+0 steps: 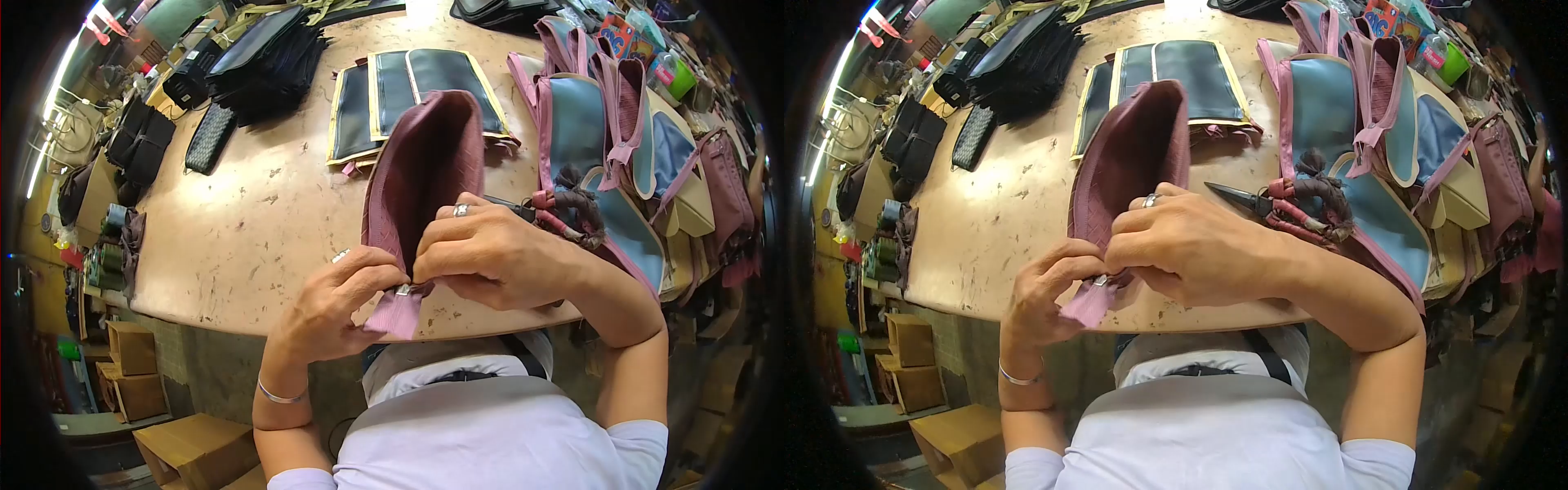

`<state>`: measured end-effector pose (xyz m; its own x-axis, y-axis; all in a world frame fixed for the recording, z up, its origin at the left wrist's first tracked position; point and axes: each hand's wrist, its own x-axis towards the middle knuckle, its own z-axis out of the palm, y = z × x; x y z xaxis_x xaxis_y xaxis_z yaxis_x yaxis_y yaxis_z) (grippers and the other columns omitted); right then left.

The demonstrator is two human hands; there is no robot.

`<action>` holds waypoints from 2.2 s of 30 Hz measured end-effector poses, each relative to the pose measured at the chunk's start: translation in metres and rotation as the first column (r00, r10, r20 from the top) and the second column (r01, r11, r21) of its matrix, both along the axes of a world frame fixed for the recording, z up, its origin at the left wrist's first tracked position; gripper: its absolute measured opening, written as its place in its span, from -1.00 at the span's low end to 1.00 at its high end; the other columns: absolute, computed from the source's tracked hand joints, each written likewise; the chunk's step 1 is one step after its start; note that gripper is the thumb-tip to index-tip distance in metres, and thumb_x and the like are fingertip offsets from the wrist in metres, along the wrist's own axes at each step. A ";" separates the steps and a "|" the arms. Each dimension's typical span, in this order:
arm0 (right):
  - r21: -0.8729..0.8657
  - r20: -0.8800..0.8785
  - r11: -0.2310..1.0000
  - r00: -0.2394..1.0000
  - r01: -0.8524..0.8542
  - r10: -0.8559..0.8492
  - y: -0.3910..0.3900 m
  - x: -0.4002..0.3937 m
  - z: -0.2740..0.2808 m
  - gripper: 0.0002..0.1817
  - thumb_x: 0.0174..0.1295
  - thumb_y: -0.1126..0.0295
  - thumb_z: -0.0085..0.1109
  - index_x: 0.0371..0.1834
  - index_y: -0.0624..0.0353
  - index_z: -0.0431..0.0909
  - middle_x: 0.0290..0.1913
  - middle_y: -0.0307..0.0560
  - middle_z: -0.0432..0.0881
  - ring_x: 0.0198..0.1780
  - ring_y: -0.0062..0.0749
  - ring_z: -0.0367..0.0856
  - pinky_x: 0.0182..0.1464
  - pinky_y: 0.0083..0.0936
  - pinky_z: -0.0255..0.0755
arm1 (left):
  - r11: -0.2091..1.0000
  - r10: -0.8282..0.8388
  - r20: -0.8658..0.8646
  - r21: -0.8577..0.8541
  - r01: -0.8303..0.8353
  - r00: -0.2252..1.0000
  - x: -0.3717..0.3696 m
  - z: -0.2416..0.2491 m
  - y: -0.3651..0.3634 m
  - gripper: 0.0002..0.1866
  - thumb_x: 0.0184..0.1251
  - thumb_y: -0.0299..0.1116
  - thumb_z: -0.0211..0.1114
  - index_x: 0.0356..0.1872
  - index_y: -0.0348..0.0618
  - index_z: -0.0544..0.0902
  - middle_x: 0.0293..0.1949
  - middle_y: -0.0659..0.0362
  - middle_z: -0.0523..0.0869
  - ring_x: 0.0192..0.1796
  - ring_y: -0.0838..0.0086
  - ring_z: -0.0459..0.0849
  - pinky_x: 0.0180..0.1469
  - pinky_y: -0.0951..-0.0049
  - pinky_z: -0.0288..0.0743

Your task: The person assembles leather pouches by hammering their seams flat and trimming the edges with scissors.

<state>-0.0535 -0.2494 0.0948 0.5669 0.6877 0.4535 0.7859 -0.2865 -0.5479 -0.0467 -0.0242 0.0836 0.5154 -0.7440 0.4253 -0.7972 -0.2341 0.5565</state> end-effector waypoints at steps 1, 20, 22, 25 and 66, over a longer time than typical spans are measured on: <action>0.017 -0.040 1.000 0.999 -0.020 0.021 -0.004 -0.001 -0.001 -0.82 -0.12 0.55 0.14 -0.37 0.14 0.52 -0.39 -0.18 0.50 -0.26 -0.31 0.48 -0.18 -0.41 0.26 | 1.000 -0.001 0.036 0.028 0.000 0.999 0.000 -0.001 0.002 -0.48 -0.37 -0.57 0.43 -0.18 -0.21 0.56 -0.20 0.10 0.59 -0.21 0.24 0.61 -0.22 0.39 0.55; 0.039 -0.259 0.998 0.964 -0.047 0.056 -0.005 -0.004 -0.009 -0.80 -0.09 0.52 0.15 -0.36 -0.01 0.59 -0.36 -0.35 0.52 -0.29 -0.43 0.40 -0.20 -0.44 0.05 | 0.972 -0.060 -0.012 -0.226 0.056 0.998 -0.004 -0.025 -0.014 -0.59 -0.26 -0.69 0.31 -0.28 -0.16 0.46 -0.27 0.03 0.63 -0.33 0.21 0.64 -0.30 0.41 0.55; 0.018 -0.241 0.997 0.968 -0.070 0.073 -0.006 -0.004 -0.009 -0.81 -0.09 0.53 0.15 -0.37 -0.01 0.59 -0.35 -0.37 0.53 -0.28 -0.45 0.40 -0.18 -0.44 0.04 | 0.980 -0.036 -0.001 -0.195 0.035 0.999 -0.005 -0.022 -0.016 -0.59 -0.27 -0.69 0.30 -0.29 -0.16 0.46 -0.27 0.04 0.64 -0.35 0.24 0.64 -0.33 0.43 0.54; 0.000 -0.221 0.992 0.968 -0.122 0.119 -0.008 -0.002 -0.009 -0.74 -0.10 0.58 0.16 -0.35 -0.05 0.59 -0.31 -0.41 0.52 -0.26 -0.49 0.36 -0.16 -0.43 -0.01 | 0.979 -0.037 0.035 -0.198 0.044 0.999 -0.003 -0.025 -0.016 -0.61 -0.28 -0.70 0.28 -0.31 -0.16 0.47 -0.28 0.06 0.64 -0.38 0.28 0.63 -0.37 0.46 0.52; 0.044 -0.347 0.999 0.937 -0.009 0.024 0.006 -0.001 -0.014 -0.84 -0.07 0.59 0.10 -0.39 0.12 0.54 -0.40 -0.26 0.55 -0.33 -0.37 0.44 -0.20 -0.43 0.21 | 0.983 0.166 0.353 -0.129 -0.127 0.921 -0.039 -0.017 -0.003 -0.79 -0.24 -0.58 0.34 -0.47 -0.10 0.63 -0.21 0.09 0.60 -0.28 0.37 0.60 -0.28 0.38 0.53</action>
<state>-0.0548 -0.2436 0.0811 0.6832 0.6832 0.2579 0.5486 -0.2470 -0.7987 -0.0860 -0.0276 0.0664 0.4126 -0.6146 0.6723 -0.9094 -0.3207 0.2649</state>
